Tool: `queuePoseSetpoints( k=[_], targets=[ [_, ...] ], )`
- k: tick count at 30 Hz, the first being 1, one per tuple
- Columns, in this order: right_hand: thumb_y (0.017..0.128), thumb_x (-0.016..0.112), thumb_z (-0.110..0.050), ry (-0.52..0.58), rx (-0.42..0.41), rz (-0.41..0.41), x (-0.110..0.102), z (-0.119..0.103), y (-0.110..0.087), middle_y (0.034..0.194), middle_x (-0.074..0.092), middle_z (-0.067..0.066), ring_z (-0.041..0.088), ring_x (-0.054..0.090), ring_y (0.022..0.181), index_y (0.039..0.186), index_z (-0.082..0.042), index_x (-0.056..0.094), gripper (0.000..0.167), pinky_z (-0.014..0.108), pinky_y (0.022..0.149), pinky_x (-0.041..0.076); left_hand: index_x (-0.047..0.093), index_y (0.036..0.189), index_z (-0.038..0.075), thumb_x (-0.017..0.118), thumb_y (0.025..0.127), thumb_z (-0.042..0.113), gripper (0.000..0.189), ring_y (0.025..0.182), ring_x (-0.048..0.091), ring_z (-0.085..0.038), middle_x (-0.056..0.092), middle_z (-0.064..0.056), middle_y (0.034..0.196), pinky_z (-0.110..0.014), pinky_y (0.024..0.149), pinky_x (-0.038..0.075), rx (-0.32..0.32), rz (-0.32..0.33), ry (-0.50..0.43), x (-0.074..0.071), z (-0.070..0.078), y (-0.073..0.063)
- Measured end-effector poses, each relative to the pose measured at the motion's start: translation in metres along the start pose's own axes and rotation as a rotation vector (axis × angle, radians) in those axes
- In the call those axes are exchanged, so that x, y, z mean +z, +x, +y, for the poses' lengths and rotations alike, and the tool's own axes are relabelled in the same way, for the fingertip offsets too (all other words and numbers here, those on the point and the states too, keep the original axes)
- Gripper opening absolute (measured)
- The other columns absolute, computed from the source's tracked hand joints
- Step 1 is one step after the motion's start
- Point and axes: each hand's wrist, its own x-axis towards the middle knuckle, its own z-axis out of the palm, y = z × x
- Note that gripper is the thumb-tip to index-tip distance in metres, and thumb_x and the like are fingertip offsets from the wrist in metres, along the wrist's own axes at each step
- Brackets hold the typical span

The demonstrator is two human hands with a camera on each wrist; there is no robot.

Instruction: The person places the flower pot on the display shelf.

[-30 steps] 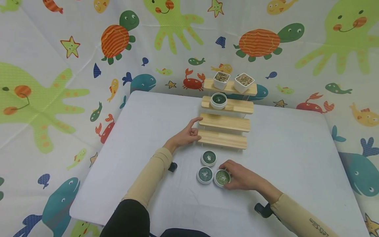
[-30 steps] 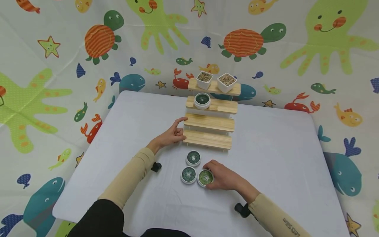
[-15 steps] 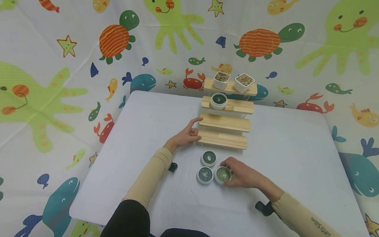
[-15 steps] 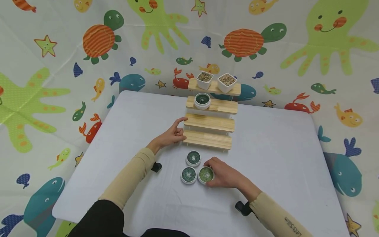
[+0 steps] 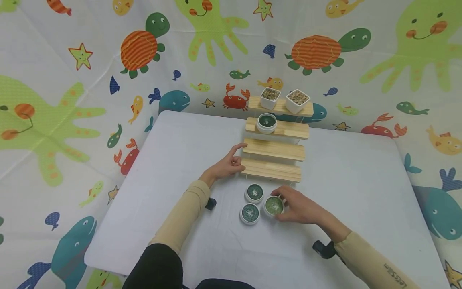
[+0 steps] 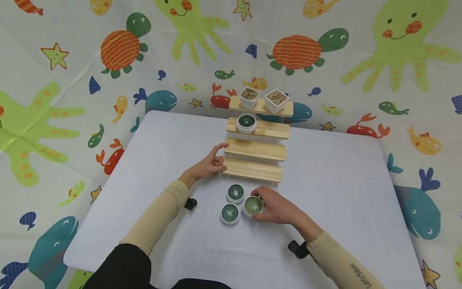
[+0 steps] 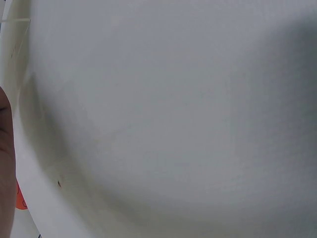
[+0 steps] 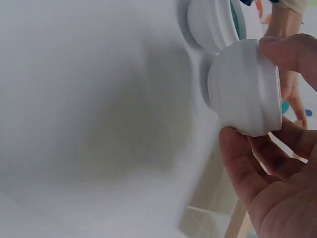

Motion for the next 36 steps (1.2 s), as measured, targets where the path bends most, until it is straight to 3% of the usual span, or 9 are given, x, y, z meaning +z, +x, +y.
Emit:
queuePoseSetpoints(
  k=[12, 33, 36],
  targets=[
    [0.073, 0.08, -0.017, 0.025, -0.011, 0.042, -0.021, -0.002, 0.004, 0.109, 0.057, 0.003, 0.02, 0.059, 0.097, 0.12, -0.007, 0.056, 0.054, 0.036, 0.077, 0.053, 0.018, 0.152, 0.029, 0.061, 0.093, -0.001, 0.079, 0.058, 0.032, -0.011, 0.033, 0.0, 0.073, -0.025, 0.053, 0.031, 0.038, 0.007, 0.022, 0.0, -0.003, 0.001],
    [0.077, 0.079, -0.019, 0.026, 0.041, 0.08, -0.06, -0.011, 0.013, 0.109, 0.057, 0.004, 0.02, 0.059, 0.097, 0.119, -0.005, 0.057, 0.049, 0.039, 0.079, 0.053, 0.018, 0.152, 0.032, 0.061, 0.093, 0.001, 0.079, 0.058, 0.033, -0.011, 0.034, 0.002, 0.074, -0.025, 0.054, 0.032, 0.017, 0.015, 0.034, 0.0, -0.002, 0.0],
    [0.078, 0.079, -0.02, 0.008, 0.055, 0.086, -0.066, -0.011, 0.014, 0.109, 0.058, 0.005, 0.021, 0.059, 0.098, 0.119, -0.004, 0.057, 0.049, 0.039, 0.08, 0.053, 0.016, 0.153, 0.028, 0.06, 0.093, 0.0, 0.08, 0.058, 0.034, -0.012, 0.035, 0.0, 0.074, -0.025, 0.054, 0.032, 0.005, 0.001, 0.018, 0.0, 0.001, 0.0]
  ],
)
